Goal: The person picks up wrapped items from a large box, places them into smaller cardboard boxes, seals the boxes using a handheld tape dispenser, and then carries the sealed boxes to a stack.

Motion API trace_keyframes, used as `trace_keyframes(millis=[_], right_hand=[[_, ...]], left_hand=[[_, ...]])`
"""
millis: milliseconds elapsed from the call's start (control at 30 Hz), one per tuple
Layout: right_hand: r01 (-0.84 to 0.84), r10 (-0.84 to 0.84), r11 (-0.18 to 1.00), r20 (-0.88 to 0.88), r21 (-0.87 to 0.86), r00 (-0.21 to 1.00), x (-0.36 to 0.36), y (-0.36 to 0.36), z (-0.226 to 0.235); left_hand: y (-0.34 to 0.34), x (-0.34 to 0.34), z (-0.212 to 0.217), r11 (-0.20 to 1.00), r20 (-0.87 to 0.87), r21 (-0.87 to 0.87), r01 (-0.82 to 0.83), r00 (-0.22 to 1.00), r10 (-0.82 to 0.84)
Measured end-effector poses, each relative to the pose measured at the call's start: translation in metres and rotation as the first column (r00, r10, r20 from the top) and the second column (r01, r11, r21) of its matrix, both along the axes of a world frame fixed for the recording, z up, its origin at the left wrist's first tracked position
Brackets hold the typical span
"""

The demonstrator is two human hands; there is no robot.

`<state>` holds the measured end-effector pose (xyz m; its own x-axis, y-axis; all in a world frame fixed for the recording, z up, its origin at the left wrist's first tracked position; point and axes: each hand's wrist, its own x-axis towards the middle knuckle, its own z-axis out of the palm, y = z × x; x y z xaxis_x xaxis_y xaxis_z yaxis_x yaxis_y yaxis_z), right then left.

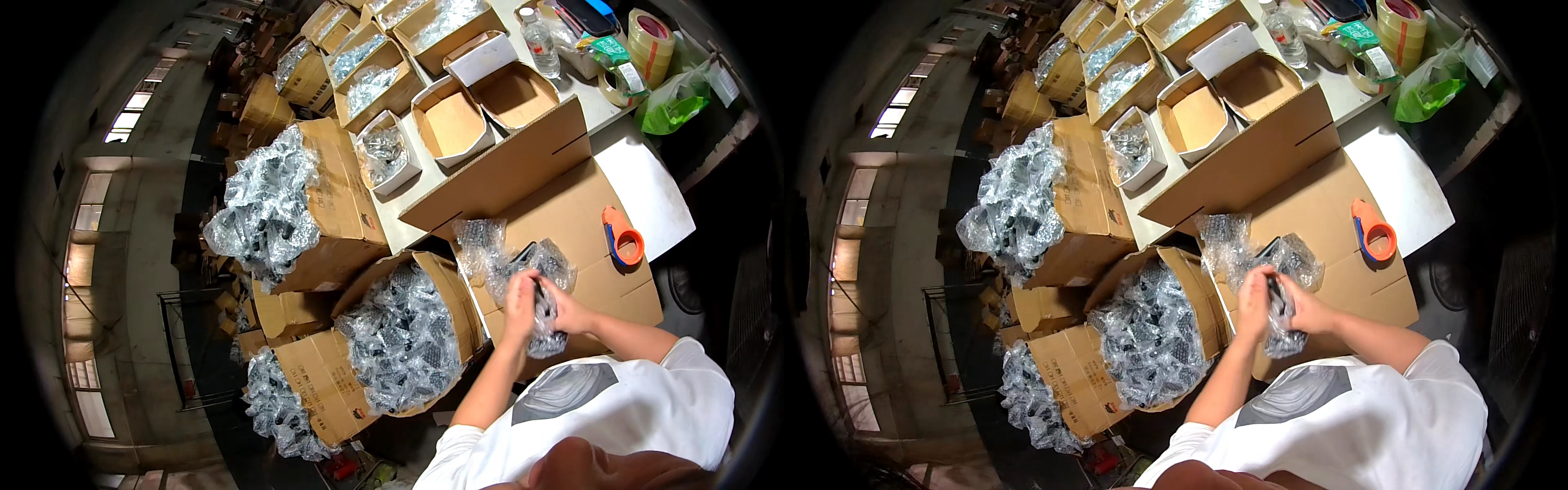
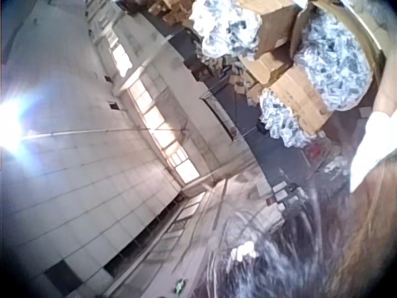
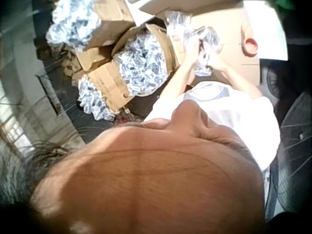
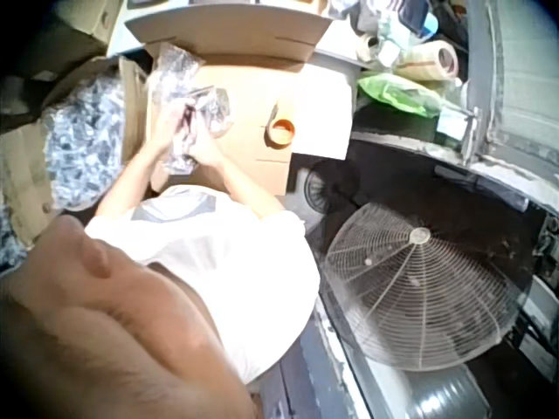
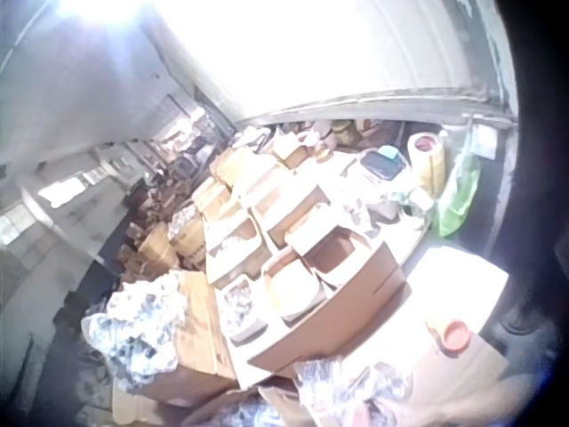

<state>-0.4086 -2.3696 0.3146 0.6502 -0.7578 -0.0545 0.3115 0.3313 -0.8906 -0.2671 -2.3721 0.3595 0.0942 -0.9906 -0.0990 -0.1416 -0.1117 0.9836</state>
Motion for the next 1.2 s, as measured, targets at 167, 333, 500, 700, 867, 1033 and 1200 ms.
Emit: trace_keyframes(millis=[167,333,500,700,867,1033,1200], right_hand=[[0.161,-0.141,0.979,-0.155,0.128,0.978,-0.05,-0.037,-0.007],[0.384,-0.403,0.915,-0.314,-0.122,0.86,-0.075,-0.061,0.011],[0.123,-0.326,0.917,-0.533,-0.381,0.781,-0.075,-0.089,0.014],[-0.337,-0.367,0.778,-0.818,-0.531,0.442,-0.041,-0.164,0.018],[-0.68,-0.605,0.427,-0.747,-0.596,0.275,0.031,-0.197,0.002],[-0.814,-0.527,0.332,-0.809,-0.476,0.259,0.079,-0.169,0.011],[-0.605,-0.523,0.375,-0.699,-0.703,0.488,0.072,-0.157,0.01]], left_hand=[[-0.094,0.076,-0.005,0.918,0.973,-0.031,0.396,0.22,-0.062],[-0.127,0.118,-0.053,0.814,0.967,0.196,0.548,-0.247,-0.066],[-0.127,0.16,-0.082,0.961,0.967,0.254,0.111,-0.052,-0.25],[-0.128,0.123,-0.056,0.932,0.887,0.33,-0.151,0.387,-0.251],[-0.125,0.08,-0.065,0.967,0.772,0.231,0.106,0.584,-0.249],[-0.129,0.104,-0.086,0.995,0.749,0.073,-0.07,0.663,-0.008],[-0.114,0.128,-0.088,0.984,0.57,-0.072,-0.16,0.803,0.172]])
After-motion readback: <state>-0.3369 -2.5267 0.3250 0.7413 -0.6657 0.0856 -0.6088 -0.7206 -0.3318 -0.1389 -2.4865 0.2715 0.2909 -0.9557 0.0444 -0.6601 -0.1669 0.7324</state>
